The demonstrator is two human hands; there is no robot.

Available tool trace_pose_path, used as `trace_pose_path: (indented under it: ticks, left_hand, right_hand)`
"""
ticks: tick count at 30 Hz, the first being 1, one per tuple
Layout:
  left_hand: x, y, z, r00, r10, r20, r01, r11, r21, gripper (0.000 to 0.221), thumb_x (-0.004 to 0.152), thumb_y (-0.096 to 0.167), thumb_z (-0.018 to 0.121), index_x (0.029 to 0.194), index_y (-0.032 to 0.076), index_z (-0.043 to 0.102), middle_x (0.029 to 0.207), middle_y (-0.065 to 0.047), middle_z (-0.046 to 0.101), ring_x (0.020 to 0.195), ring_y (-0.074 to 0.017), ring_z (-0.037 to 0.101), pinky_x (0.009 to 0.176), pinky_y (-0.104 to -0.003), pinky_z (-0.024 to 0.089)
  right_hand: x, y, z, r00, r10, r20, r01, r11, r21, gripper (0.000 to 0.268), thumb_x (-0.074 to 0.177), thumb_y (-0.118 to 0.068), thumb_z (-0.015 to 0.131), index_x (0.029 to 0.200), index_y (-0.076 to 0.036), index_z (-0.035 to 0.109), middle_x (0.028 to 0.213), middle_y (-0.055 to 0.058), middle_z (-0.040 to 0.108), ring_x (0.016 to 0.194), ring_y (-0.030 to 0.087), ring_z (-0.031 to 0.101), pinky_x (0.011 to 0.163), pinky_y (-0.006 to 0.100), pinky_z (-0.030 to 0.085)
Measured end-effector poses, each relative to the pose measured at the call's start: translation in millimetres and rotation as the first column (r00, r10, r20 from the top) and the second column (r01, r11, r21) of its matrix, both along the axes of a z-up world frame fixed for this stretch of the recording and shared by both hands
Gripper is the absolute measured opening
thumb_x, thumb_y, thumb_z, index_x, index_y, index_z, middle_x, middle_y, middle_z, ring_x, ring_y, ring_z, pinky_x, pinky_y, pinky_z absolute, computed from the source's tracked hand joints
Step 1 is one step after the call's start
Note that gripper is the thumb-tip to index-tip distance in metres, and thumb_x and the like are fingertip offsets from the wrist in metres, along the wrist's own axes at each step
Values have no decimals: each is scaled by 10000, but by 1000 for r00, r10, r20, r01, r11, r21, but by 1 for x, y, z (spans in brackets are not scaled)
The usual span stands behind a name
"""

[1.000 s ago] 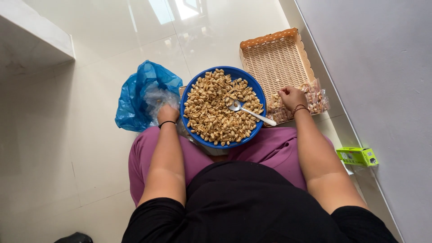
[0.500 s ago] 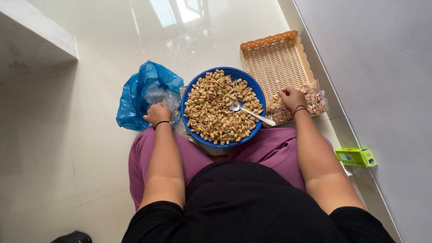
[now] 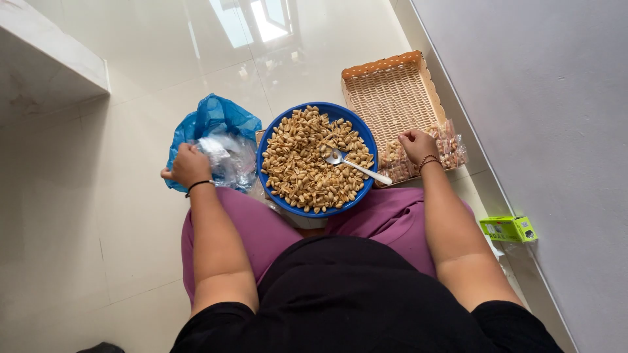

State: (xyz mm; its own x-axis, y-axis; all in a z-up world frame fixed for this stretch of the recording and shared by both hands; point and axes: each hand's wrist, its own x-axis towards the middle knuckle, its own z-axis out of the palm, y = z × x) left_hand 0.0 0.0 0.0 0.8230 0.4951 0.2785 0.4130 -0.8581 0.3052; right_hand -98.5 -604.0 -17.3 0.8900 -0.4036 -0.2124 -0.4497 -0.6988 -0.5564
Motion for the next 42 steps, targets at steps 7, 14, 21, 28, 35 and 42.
trace_pose_path:
  ticks: [7, 14, 21, 28, 35, 42]
  left_hand:
    - [-2, 28, 10, 997, -37, 61, 44, 992, -115, 97, 993, 267, 643, 928, 206, 681, 804, -50, 712, 832, -339, 738, 786, -471, 546]
    - [6, 32, 28, 991, -77, 109, 119, 878, -464, 58, 885, 205, 701, 876, 164, 741, 733, -43, 708, 685, -233, 727, 592, -340, 609]
    - [-3, -13, 195, 971, 36, 237, 185, 517, -836, 94, 993, 130, 670, 1021, 87, 749, 828, -13, 739, 662, -93, 750, 565, -196, 624]
    - [-1, -14, 213, 936, -23, 352, 317, 489, -812, 108, 984, 138, 685, 1047, 65, 734, 795, -58, 686, 657, -176, 778, 624, -310, 738]
    - [-10, -25, 214, 925, -97, 367, 379, 276, -883, 64, 980, 145, 682, 1024, 111, 714, 883, -84, 736, 727, -196, 783, 724, -348, 721]
    - [-22, -54, 222, 892, -135, 431, 444, 96, -891, 19, 970, 121, 645, 971, 115, 663, 814, -97, 706, 646, -183, 747, 619, -310, 683]
  right_hand:
    - [2, -4, -3, 999, -27, 19, 27, 999, 29, 281, 934, -488, 712, 1121, -291, 785, 920, -3, 756, 1008, 253, 712, 897, 407, 547]
    - [-26, 15, 113, 876, -215, 432, 115, 962, 246, 185, 1002, -334, 698, 1139, -227, 759, 992, -4, 733, 876, 176, 673, 787, 331, 557]
    - [-186, 162, 387, 584, -110, 804, -537, 691, 484, 338, 620, -25, 518, 429, -208, 308, 419, -73, 358, 318, 95, 218, 351, 267, 254]
    - [-184, 159, 402, 445, 316, 838, -864, 399, 307, 255, 734, -25, 511, 553, -139, 373, 594, 15, 428, 542, 187, 333, 561, 361, 305]
    - [-165, 151, 412, -90, 710, 699, -953, -266, 147, 172, 907, -26, 499, 739, -28, 460, 858, 155, 519, 879, 338, 492, 875, 511, 369]
    - [-103, 169, 388, -159, 745, 648, -899, -380, 217, 412, 959, -476, 646, 1139, -125, 764, 1137, 72, 764, 1022, 306, 767, 843, 435, 606]
